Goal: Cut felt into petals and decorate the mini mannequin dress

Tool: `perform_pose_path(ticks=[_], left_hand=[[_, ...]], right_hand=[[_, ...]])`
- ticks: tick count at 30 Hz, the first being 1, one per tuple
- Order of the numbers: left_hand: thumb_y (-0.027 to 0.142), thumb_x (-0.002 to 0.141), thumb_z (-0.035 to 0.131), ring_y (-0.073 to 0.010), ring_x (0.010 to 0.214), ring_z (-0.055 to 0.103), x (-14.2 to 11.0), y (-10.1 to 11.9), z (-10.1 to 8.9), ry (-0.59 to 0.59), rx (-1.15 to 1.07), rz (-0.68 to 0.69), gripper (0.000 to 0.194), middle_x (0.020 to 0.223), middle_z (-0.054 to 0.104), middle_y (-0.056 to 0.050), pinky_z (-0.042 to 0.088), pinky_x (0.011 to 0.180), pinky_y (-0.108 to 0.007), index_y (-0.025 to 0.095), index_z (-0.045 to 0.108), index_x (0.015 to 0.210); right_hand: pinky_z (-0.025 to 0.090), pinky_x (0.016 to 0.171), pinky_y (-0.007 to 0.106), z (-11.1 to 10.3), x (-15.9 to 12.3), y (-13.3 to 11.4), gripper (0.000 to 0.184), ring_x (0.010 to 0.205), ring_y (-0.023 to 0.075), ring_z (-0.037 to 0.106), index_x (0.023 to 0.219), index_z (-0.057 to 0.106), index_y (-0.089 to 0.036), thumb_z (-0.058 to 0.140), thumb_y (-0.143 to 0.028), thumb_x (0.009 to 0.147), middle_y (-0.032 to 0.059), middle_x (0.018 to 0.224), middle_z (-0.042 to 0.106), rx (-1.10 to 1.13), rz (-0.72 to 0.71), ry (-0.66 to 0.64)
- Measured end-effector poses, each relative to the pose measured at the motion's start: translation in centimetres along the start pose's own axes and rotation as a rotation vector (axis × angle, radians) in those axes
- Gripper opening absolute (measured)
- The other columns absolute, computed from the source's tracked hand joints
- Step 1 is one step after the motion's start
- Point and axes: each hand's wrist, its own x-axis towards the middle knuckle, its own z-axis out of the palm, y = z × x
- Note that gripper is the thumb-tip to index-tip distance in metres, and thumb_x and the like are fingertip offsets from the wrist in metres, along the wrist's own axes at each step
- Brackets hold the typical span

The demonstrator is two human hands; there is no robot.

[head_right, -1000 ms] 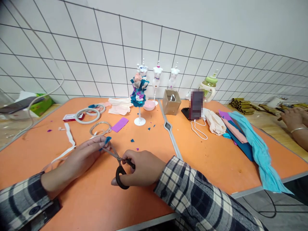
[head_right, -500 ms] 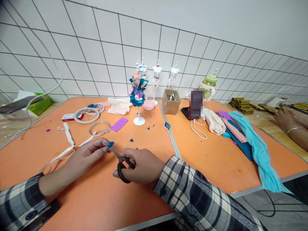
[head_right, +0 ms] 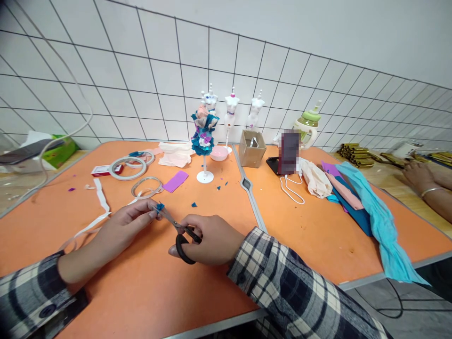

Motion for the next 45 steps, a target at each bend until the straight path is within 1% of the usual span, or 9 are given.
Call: perform_pose_path(ticks=[4,10,15,19,27,36,45], left_hand=[[0.041,0.083,0.052,-0.0195,0.077,0.06,-0.1,0.0,0.0,-0.002,0.035,0.013,0.023,0.076,0.064,-0.001,0.05,0.073,-0.028,0.021,0.061,0.078],[0.039,0.083,0.051,-0.0176,0.072,0.06,0.0,0.1,0.2,-0.015,0.069,0.038,0.022,0.073,0.063,0.0,0.05,0.069,-0.027,0.021,0.06,0.074],[0.039,0.082,0.051,-0.0181,0.07,0.059,0.0,0.2,0.1,0.002,0.116,0.045,0.023,0.071,0.064,-0.001,0.05,0.067,-0.027,0.02,0.06,0.071],[0.039,0.083,0.051,-0.0182,0.071,0.06,0.0,0.2,0.1,-0.002,0.115,0.049,0.024,0.072,0.065,-0.001,0.05,0.067,-0.027,0.02,0.061,0.073],[0.04,0.084,0.052,-0.0178,0.072,0.06,0.0,-0.5,0.1,-0.009,0.09,0.044,0.024,0.074,0.065,-0.001,0.05,0.069,-0.027,0.02,0.062,0.075],[0.039,0.083,0.052,-0.0177,0.072,0.06,0.0,-0.5,0.1,-0.013,0.073,0.034,0.023,0.073,0.065,-0.001,0.05,0.069,-0.027,0.02,0.062,0.075],[0.039,0.083,0.052,-0.0183,0.073,0.061,0.1,-0.7,0.1,-0.001,0.092,0.027,0.023,0.075,0.066,-0.001,0.05,0.071,-0.027,0.02,0.061,0.076]], right_hand=[[0.031,0.049,0.019,0.1,0.0,-0.1,0.031,0.054,0.0087,0.043,0.095,0.059,-0.025,0.07,-0.046,0.076,-0.0076,0.061,0.049,-0.03,0.0,-0.008],[0.031,0.05,0.02,0.4,0.2,0.4,0.03,0.055,0.0088,0.044,0.094,0.059,-0.026,0.072,-0.044,0.074,-0.0075,0.062,0.05,-0.074,-0.028,0.028],[0.032,0.05,0.02,0.3,0.3,0.7,0.028,0.056,0.0091,0.044,0.096,0.06,-0.026,0.07,-0.044,0.077,-0.0064,0.065,0.051,-0.021,-0.023,0.015],[0.033,0.051,0.02,0.3,0.3,0.7,0.029,0.056,0.0091,0.044,0.095,0.06,-0.026,0.07,-0.046,0.077,-0.0063,0.065,0.052,-0.011,-0.028,0.007],[0.032,0.05,0.02,0.4,0.3,0.8,0.027,0.056,0.0093,0.045,0.096,0.061,-0.026,0.069,-0.045,0.078,-0.0061,0.065,0.052,0.015,-0.036,0.003],[0.029,0.048,0.02,0.4,0.4,0.9,0.026,0.053,0.0084,0.042,0.094,0.06,-0.024,0.068,-0.044,0.079,-0.0067,0.062,0.049,0.073,-0.035,-0.01],[0.029,0.048,0.02,0.2,0.5,0.8,0.023,0.051,0.0077,0.04,0.089,0.06,-0.022,0.068,-0.042,0.08,-0.0078,0.059,0.044,0.065,-0.048,-0.012]])
